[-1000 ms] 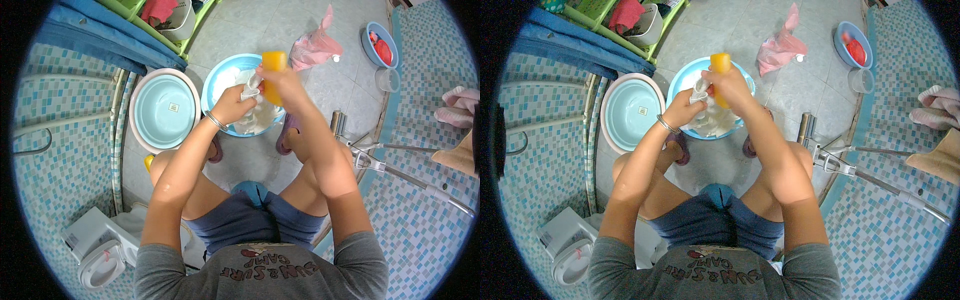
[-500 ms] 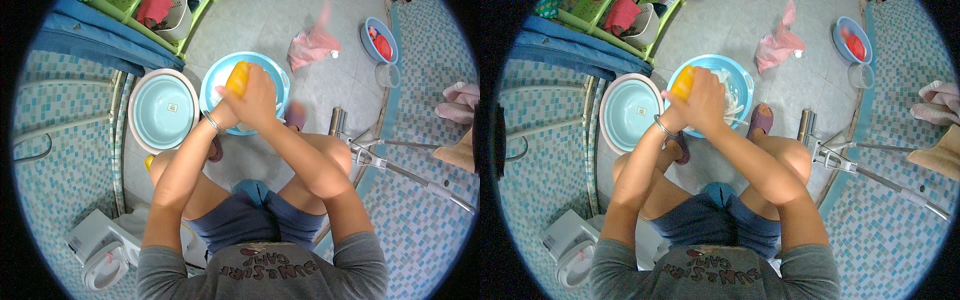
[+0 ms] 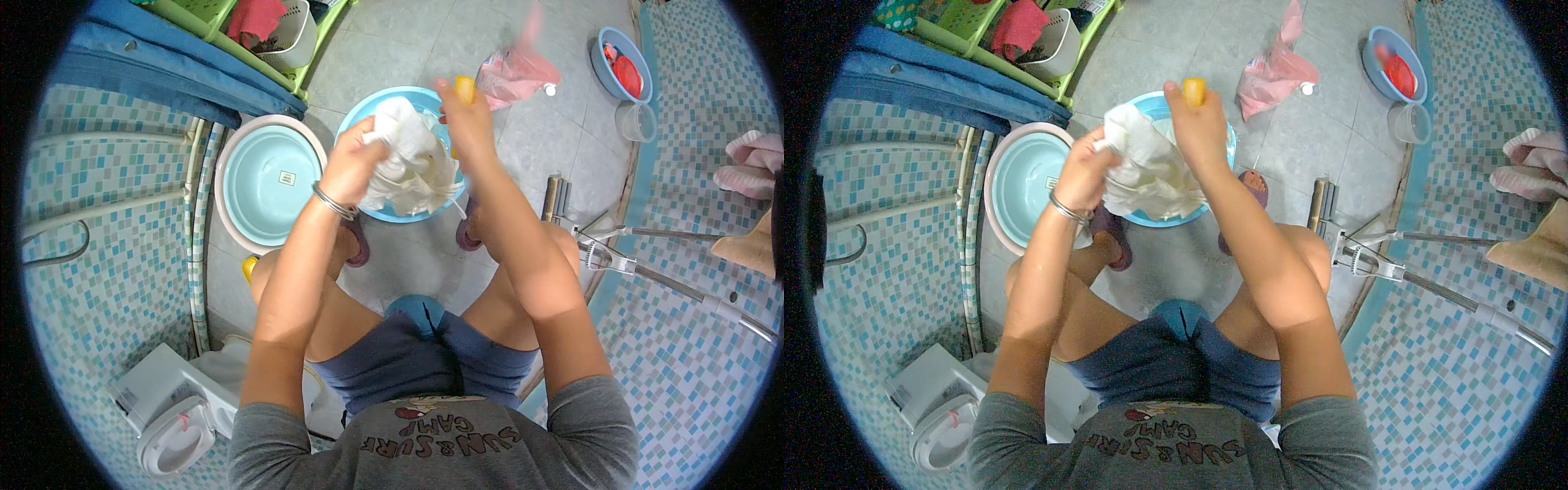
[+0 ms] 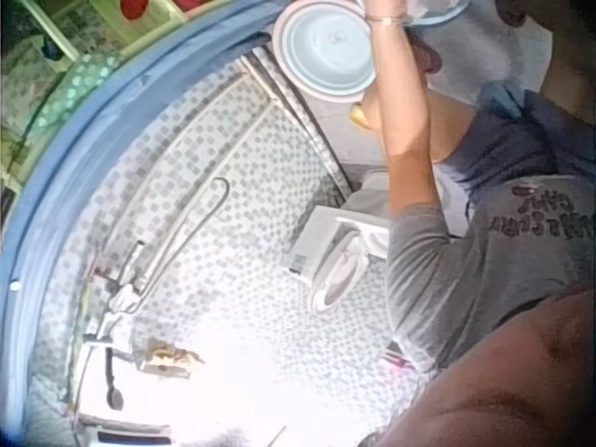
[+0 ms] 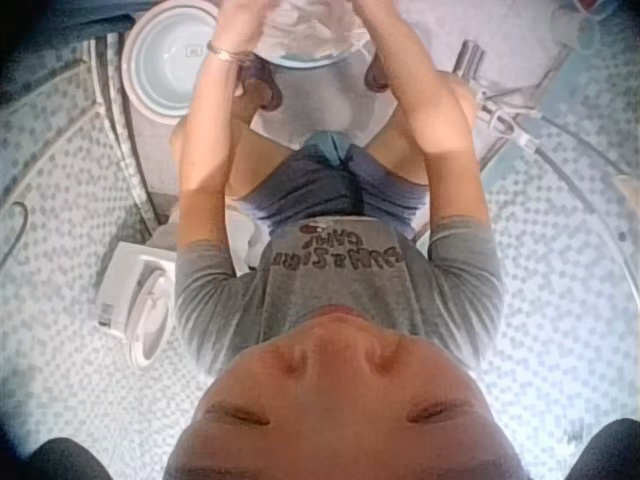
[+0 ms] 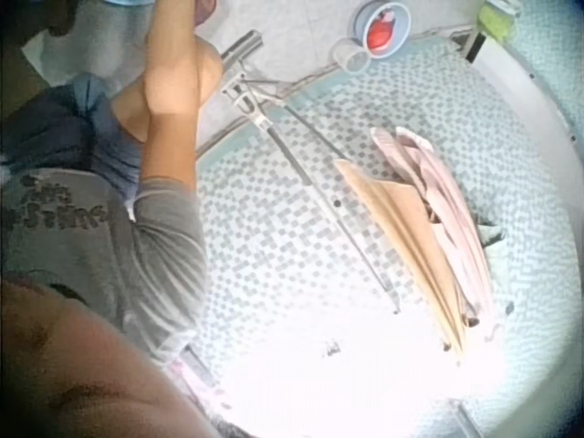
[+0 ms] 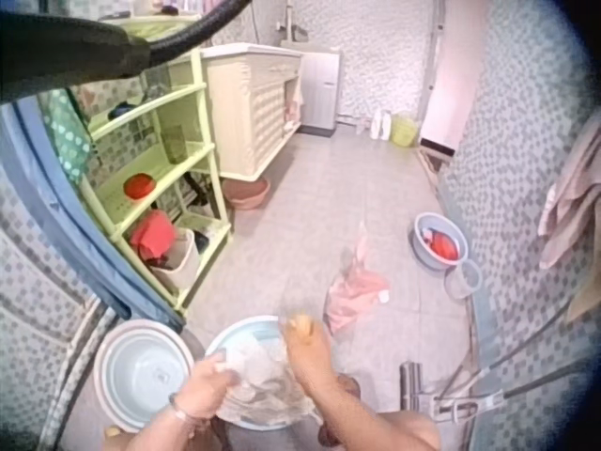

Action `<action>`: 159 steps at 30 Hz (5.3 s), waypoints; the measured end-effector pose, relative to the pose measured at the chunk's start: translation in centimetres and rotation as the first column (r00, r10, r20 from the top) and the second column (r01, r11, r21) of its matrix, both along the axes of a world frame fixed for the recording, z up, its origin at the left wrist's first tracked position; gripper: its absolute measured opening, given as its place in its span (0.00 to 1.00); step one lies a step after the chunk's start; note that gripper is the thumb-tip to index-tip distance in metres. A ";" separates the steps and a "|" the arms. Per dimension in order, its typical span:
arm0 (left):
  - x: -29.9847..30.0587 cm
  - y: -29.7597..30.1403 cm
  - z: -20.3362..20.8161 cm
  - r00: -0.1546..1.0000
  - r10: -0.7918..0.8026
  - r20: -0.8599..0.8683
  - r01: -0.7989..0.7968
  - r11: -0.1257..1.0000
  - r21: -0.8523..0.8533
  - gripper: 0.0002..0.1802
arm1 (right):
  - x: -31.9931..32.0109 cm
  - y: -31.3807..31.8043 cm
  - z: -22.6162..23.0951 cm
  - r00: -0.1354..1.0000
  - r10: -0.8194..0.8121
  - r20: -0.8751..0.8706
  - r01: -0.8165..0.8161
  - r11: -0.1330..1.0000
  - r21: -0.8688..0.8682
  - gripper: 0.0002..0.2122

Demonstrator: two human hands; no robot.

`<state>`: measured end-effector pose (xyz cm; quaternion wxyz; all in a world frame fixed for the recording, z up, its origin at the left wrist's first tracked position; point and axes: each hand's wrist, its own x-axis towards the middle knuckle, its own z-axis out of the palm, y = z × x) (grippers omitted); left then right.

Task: The person pours soapy water from a basin into a toilet, then transfers blue and grey clothes from a pink basin into a washing machine. They then hand-wash a white cloth in a blue basin using a yellow sponge, scrubbing and rinsing it.

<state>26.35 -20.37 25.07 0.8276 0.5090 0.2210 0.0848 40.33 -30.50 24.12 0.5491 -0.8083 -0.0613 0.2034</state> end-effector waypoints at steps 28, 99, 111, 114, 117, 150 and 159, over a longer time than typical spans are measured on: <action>-4.6 6.4 1.6 0.932 0.362 -0.011 -0.357 0.912 -0.201 0.24 | 1.7 -2.2 4.6 0.616 0.667 -0.420 -0.357 0.711 0.606 0.16; -0.4 2.1 2.4 0.892 0.408 0.197 -0.382 0.910 -0.159 0.19 | -6.7 -1.8 1.9 0.674 0.738 0.022 -0.737 0.674 -0.044 0.18; -3.5 5.8 3.3 0.989 0.125 -0.073 -0.113 0.982 0.153 0.26 | 2.0 -4.9 6.3 0.770 0.559 -0.307 -0.396 0.796 0.457 0.17; -3.0 5.1 3.3 0.993 0.048 -0.105 -0.027 0.980 0.197 0.23 | 2.6 -4.7 6.4 0.689 0.651 -0.317 -0.453 0.729 0.512 0.19; -2.3 4.7 3.2 0.984 0.004 -0.180 0.023 0.989 0.146 0.19 | 2.2 -4.5 6.9 0.609 0.765 -0.209 -0.592 0.614 0.522 0.21; -0.7 0.8 -1.6 0.923 -0.107 0.369 0.321 0.743 -0.588 0.21 | -3.1 1.1 1.6 0.808 0.401 -0.431 -0.241 0.894 0.379 0.24; -0.9 0.2 -0.2 0.946 0.280 0.163 -0.096 0.724 -0.683 0.25 | -4.8 1.3 3.4 0.858 0.430 -0.281 -0.345 0.888 0.304 0.25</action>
